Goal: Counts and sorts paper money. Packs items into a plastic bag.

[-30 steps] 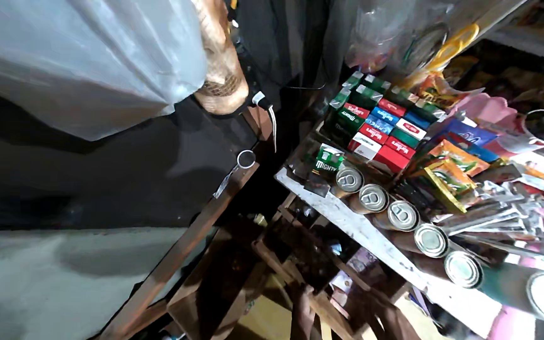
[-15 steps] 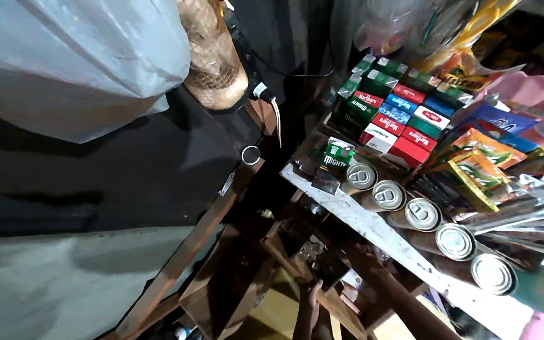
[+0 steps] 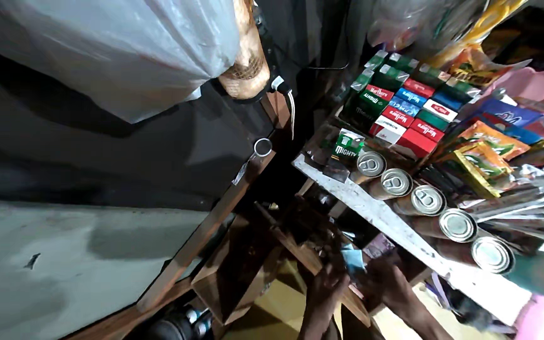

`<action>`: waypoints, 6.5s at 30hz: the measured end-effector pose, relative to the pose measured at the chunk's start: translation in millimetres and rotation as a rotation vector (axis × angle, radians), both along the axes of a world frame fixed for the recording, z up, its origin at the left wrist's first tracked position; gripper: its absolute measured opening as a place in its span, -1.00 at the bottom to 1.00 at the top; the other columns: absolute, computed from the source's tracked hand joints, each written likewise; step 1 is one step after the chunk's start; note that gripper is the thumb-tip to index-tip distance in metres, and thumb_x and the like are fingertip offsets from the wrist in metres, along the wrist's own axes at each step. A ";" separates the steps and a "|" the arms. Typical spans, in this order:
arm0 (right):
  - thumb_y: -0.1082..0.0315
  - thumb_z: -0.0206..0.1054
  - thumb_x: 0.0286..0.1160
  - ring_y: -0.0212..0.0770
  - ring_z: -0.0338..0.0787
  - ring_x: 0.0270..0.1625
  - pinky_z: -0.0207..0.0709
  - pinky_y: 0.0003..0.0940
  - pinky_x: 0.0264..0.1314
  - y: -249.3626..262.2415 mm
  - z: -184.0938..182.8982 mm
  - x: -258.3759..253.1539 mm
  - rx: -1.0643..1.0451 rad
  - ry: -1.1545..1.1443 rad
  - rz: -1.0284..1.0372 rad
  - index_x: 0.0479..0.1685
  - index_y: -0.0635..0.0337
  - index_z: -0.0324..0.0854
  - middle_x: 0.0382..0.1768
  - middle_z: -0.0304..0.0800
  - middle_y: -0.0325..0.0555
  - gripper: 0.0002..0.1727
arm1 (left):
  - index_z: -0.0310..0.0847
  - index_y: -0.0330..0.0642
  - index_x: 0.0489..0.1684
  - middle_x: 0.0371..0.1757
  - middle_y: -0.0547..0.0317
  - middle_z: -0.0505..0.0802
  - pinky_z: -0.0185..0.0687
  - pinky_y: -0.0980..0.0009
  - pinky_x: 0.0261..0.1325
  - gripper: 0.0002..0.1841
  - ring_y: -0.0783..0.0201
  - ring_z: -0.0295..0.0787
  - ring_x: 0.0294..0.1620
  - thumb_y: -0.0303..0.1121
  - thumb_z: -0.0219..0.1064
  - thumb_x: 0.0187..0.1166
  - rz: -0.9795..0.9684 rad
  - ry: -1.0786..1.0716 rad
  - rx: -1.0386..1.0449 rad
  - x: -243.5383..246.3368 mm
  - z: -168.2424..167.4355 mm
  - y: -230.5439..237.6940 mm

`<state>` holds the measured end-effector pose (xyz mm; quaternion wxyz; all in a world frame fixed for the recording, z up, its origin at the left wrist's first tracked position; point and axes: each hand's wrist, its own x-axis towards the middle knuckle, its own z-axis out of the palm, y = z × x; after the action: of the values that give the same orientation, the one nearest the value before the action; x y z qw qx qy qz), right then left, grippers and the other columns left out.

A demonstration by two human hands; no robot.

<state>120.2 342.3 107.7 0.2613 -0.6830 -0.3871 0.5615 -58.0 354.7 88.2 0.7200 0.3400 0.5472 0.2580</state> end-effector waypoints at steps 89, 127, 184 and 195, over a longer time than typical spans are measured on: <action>0.48 0.09 0.76 0.37 0.40 0.67 0.30 0.26 0.64 91.1 -38.3 -11.6 -0.385 -0.621 0.658 0.62 0.38 0.39 0.62 0.40 0.40 -0.53 | 0.59 -0.44 -0.02 -0.41 0.34 0.82 0.72 0.53 -0.26 -0.74 0.52 0.75 -0.42 -0.71 0.09 0.42 0.054 0.040 -0.026 -49.4 30.6 -41.5; 0.58 0.28 0.50 -0.42 0.85 -0.46 0.79 -0.48 -0.33 -21.0 16.0 36.3 0.192 0.159 -0.066 -0.04 0.43 0.70 -0.37 0.87 -0.20 -0.84 | 0.43 -0.55 0.36 0.15 -0.20 0.75 0.66 0.37 0.23 -0.42 0.27 0.72 0.13 -0.57 0.46 0.30 0.204 0.303 0.046 -5.6 42.4 -31.2; 0.42 0.22 0.64 0.08 0.85 -0.02 0.65 0.04 0.20 -8.3 20.0 2.6 0.105 -0.121 0.182 0.11 0.48 0.73 -0.08 0.85 0.28 -0.70 | 0.39 -0.51 0.43 0.07 -0.06 0.81 0.78 0.37 0.11 -0.43 0.31 0.82 -0.03 -0.53 0.47 0.42 0.183 0.125 -0.029 -13.6 53.5 -25.7; 0.32 0.37 0.50 -0.02 0.84 -0.11 0.74 -0.16 0.01 -46.7 18.7 -16.6 0.349 -0.083 0.017 0.09 0.46 0.74 -0.02 0.81 0.25 -0.65 | 0.31 -0.51 0.48 0.21 -0.23 0.74 0.70 0.22 0.27 -0.19 0.14 0.74 0.20 -0.39 0.65 0.21 0.190 0.294 -0.080 12.1 51.6 -33.2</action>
<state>103.7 295.6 126.3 0.3548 -0.6465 -0.4949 0.4595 -45.9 321.5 139.8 0.6174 0.2921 0.6861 0.2504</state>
